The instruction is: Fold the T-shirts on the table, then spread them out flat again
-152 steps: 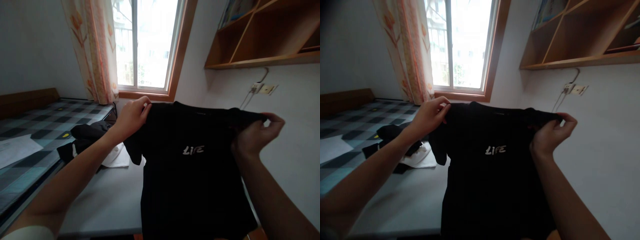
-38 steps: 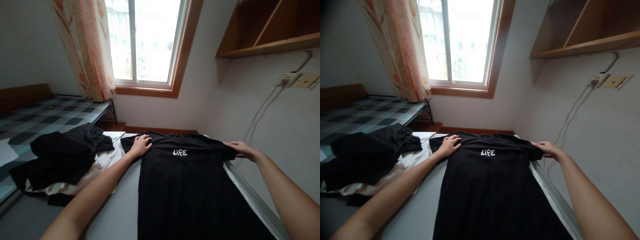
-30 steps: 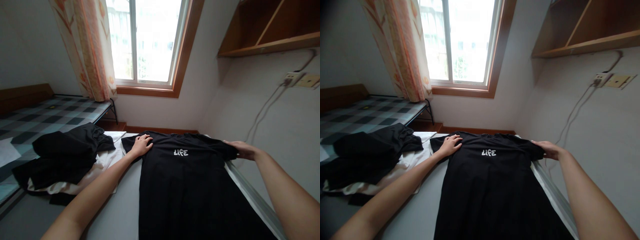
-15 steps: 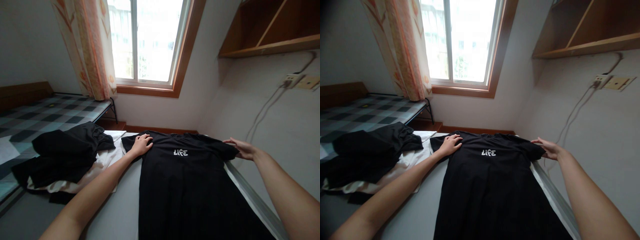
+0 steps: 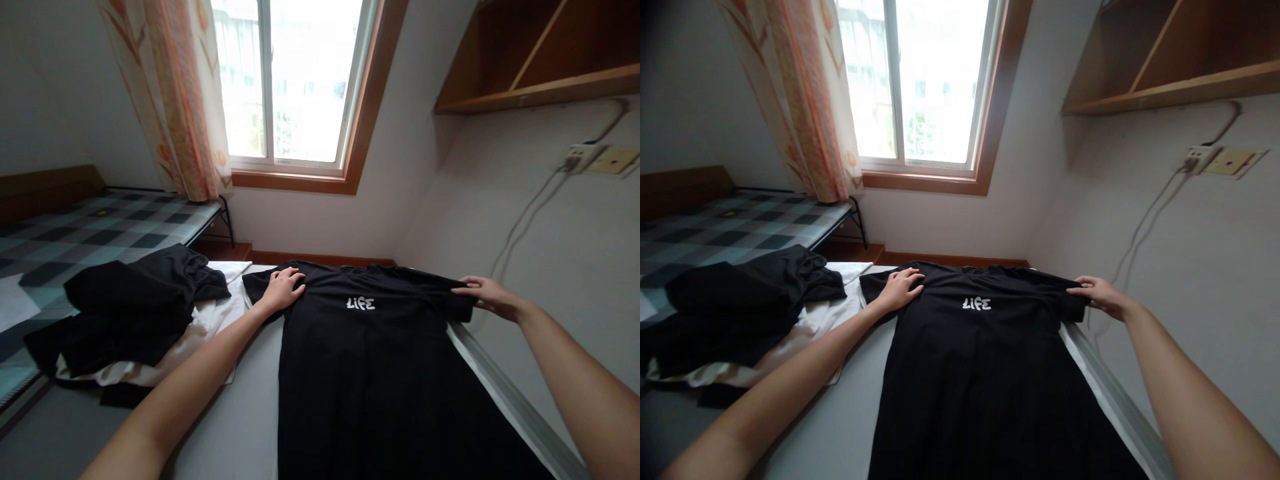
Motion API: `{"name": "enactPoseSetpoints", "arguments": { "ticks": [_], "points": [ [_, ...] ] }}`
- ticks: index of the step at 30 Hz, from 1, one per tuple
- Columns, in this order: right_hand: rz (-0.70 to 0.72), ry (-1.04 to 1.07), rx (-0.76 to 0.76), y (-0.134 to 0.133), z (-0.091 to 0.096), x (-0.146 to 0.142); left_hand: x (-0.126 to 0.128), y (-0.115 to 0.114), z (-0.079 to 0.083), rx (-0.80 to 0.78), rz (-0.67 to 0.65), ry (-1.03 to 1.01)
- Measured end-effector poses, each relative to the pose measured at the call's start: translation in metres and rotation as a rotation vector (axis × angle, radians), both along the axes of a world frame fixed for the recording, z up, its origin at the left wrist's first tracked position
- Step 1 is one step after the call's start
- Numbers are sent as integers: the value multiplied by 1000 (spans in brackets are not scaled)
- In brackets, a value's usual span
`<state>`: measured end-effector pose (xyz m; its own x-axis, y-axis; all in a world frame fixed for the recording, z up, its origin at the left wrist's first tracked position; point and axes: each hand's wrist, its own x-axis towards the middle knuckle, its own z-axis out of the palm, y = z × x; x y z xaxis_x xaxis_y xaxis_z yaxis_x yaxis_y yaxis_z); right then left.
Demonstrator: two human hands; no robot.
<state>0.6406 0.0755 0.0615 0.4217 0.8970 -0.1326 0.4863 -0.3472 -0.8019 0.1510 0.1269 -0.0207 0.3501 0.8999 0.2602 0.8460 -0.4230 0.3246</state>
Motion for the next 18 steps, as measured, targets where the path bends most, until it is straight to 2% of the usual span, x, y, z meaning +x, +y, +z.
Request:
{"name": "enactPoseSetpoints", "arguments": {
  "ticks": [3,5,7,10,12,18],
  "points": [
    [-9,-67,220,7,6,-4,0,0,0,-6,2,-3],
    [-46,-152,271,9,7,-5,0,0,0,-12,3,-4],
    [-130,-132,153,8,3,-2,0,0,0,-13,3,-8],
    [-253,62,-189,2,-10,10,0,0,-1,-8,4,-17],
    [-286,182,-340,-3,-20,18,0,0,-1,-5,5,-18],
    [-317,199,-444,-12,-31,20,1,2,-2,8,3,1]
  ]
}}
